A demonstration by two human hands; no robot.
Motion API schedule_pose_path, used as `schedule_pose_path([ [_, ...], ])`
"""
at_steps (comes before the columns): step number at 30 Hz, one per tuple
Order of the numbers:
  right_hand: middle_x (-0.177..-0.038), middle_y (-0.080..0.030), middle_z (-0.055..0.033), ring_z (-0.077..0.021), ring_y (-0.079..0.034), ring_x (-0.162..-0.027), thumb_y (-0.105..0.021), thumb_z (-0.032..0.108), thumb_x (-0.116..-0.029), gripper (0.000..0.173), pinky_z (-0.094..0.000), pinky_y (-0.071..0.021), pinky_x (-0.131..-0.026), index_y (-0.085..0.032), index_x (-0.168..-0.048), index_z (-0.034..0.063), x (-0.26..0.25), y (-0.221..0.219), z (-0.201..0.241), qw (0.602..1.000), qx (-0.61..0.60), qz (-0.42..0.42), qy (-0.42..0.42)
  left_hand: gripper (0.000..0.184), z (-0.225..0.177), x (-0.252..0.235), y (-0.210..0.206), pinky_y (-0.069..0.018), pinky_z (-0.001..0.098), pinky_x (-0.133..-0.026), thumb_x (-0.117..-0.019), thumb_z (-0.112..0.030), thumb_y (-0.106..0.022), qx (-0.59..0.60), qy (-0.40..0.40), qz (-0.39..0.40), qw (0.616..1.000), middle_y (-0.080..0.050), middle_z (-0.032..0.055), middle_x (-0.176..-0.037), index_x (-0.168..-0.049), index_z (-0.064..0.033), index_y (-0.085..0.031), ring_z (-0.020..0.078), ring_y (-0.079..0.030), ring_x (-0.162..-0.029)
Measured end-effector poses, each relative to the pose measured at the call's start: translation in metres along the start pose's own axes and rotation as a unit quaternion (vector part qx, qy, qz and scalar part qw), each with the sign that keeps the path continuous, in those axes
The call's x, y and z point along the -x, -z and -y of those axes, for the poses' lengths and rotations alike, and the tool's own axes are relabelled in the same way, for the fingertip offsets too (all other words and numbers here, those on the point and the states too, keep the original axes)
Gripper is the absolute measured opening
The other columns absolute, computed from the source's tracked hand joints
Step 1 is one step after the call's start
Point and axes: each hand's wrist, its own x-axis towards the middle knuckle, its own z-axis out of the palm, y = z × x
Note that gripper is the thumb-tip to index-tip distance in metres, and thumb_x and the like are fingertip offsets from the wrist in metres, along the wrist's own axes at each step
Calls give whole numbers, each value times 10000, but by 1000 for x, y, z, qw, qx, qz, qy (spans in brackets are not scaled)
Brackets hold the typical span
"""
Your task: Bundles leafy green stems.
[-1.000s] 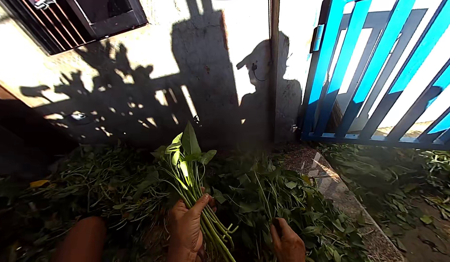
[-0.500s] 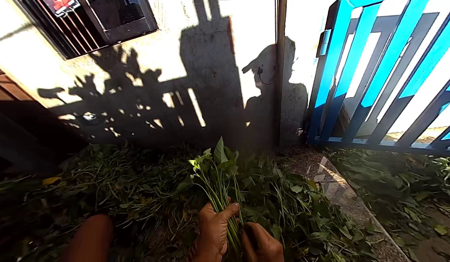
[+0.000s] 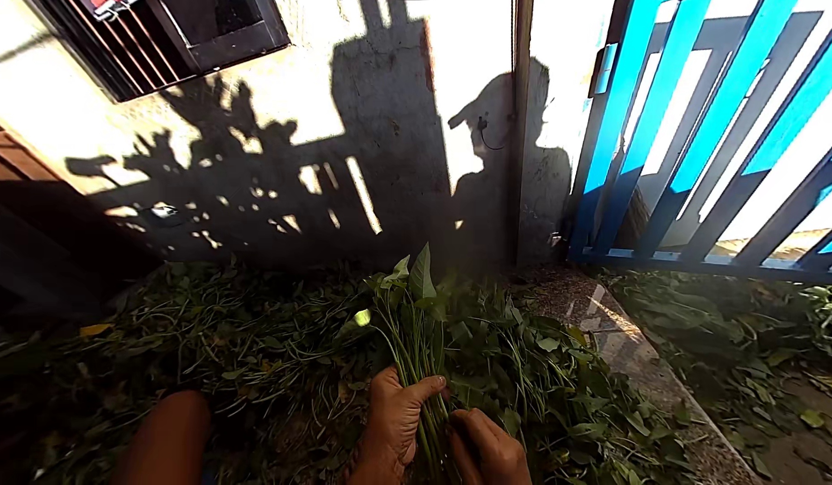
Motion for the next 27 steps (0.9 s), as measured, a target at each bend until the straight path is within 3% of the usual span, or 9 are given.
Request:
schedule_pose_path([
  [4, -893, -729, -41, -138, -712, -808, -662, 189, -973, 160, -316, -613, -707, -743, -1040, 68, 1, 1, 0, 1000, 31, 5, -3, 292, -2, 1, 0, -656, 460, -663, -805, 136, -759, 12, 5, 10, 1000, -724, 266, -869, -1064, 135, -625, 358, -739, -708],
  [9, -796, -657, -93, -236, -695, -718, -560, 221, -984, 220, -398, -568, -559, -654, -860, 67, 16, 4, 4, 983, 162, 82, -9, 244, -10, -4, -1, -650, 459, -592, -881, 135, -691, 70, -56, -101, 991, -702, 251, -815, -1097, 134, -578, 337, -724, -648],
  [12, -804, -648, -111, -266, -693, -722, -527, 220, -987, 227, -411, -554, -535, -619, -850, 64, 43, 1, -19, 972, 210, 107, 22, 231, -20, -8, 9, -652, 450, -570, -879, 138, -690, 75, -114, -167, 977, -705, 236, -808, -1086, 128, -589, 325, -724, -629],
  [16, -794, -664, -123, -289, -709, -711, -512, 229, -978, 236, -447, -561, -540, -623, -866, 54, 70, -6, -57, 962, 226, 155, -7, 225, -11, -7, 10, -651, 454, -567, -864, 150, -698, 59, -118, -179, 975, -705, 242, -791, -1056, 136, -584, 335, -723, -621],
  [19, -792, -661, -141, -292, -706, -712, -498, 210, -1001, 243, -462, -571, -581, -626, -911, 24, 72, -5, -60, 975, 146, 161, -39, 234, -9, -11, 10, -652, 452, -563, -872, 136, -703, 57, -122, -192, 972, -708, 232, -793, -1072, 129, -582, 332, -725, -619],
  [22, -838, -678, -123, -214, -675, -750, -510, 193, -1073, 266, -401, -578, -704, -651, -1095, -32, 65, 3, -45, 974, -135, 113, -144, 285, -24, -17, 21, -650, 451, -563, -883, 107, -707, 83, -116, -230, 963, -698, 220, -810, -1131, 109, -564, 320, -721, -620],
  [24, -801, -654, -78, -144, -637, -696, -493, 162, -1088, 243, -342, -566, -657, -643, -1097, -28, 53, 13, -30, 942, -275, 77, -175, 299, -31, -19, 26, -649, 454, -568, -879, 104, -710, 92, -108, -253, 957, -702, 214, -810, -1139, 102, -563, 314, -722, -620],
  [25, -764, -628, -71, -143, -610, -653, -477, 168, -1093, 261, -339, -546, -614, -647, -1053, -26, 48, 19, -26, 948, -261, 88, -158, 291, -33, -19, 28, -648, 451, -571, -882, 101, -707, 91, -103, -256, 957, -701, 213, -809, -1134, 102, -562, 310, -722, -624],
  [27, -707, -615, -104, -237, -632, -656, -463, 209, -1067, 319, -430, -514, -595, -656, -904, 14, 41, 33, -24, 976, -74, 196, -58, 271, -38, -18, 30, -646, 444, -561, -888, 91, -705, 88, -109, -250, 958, -698, 214, -802, -1120, 104, -565, 306, -720, -620],
])
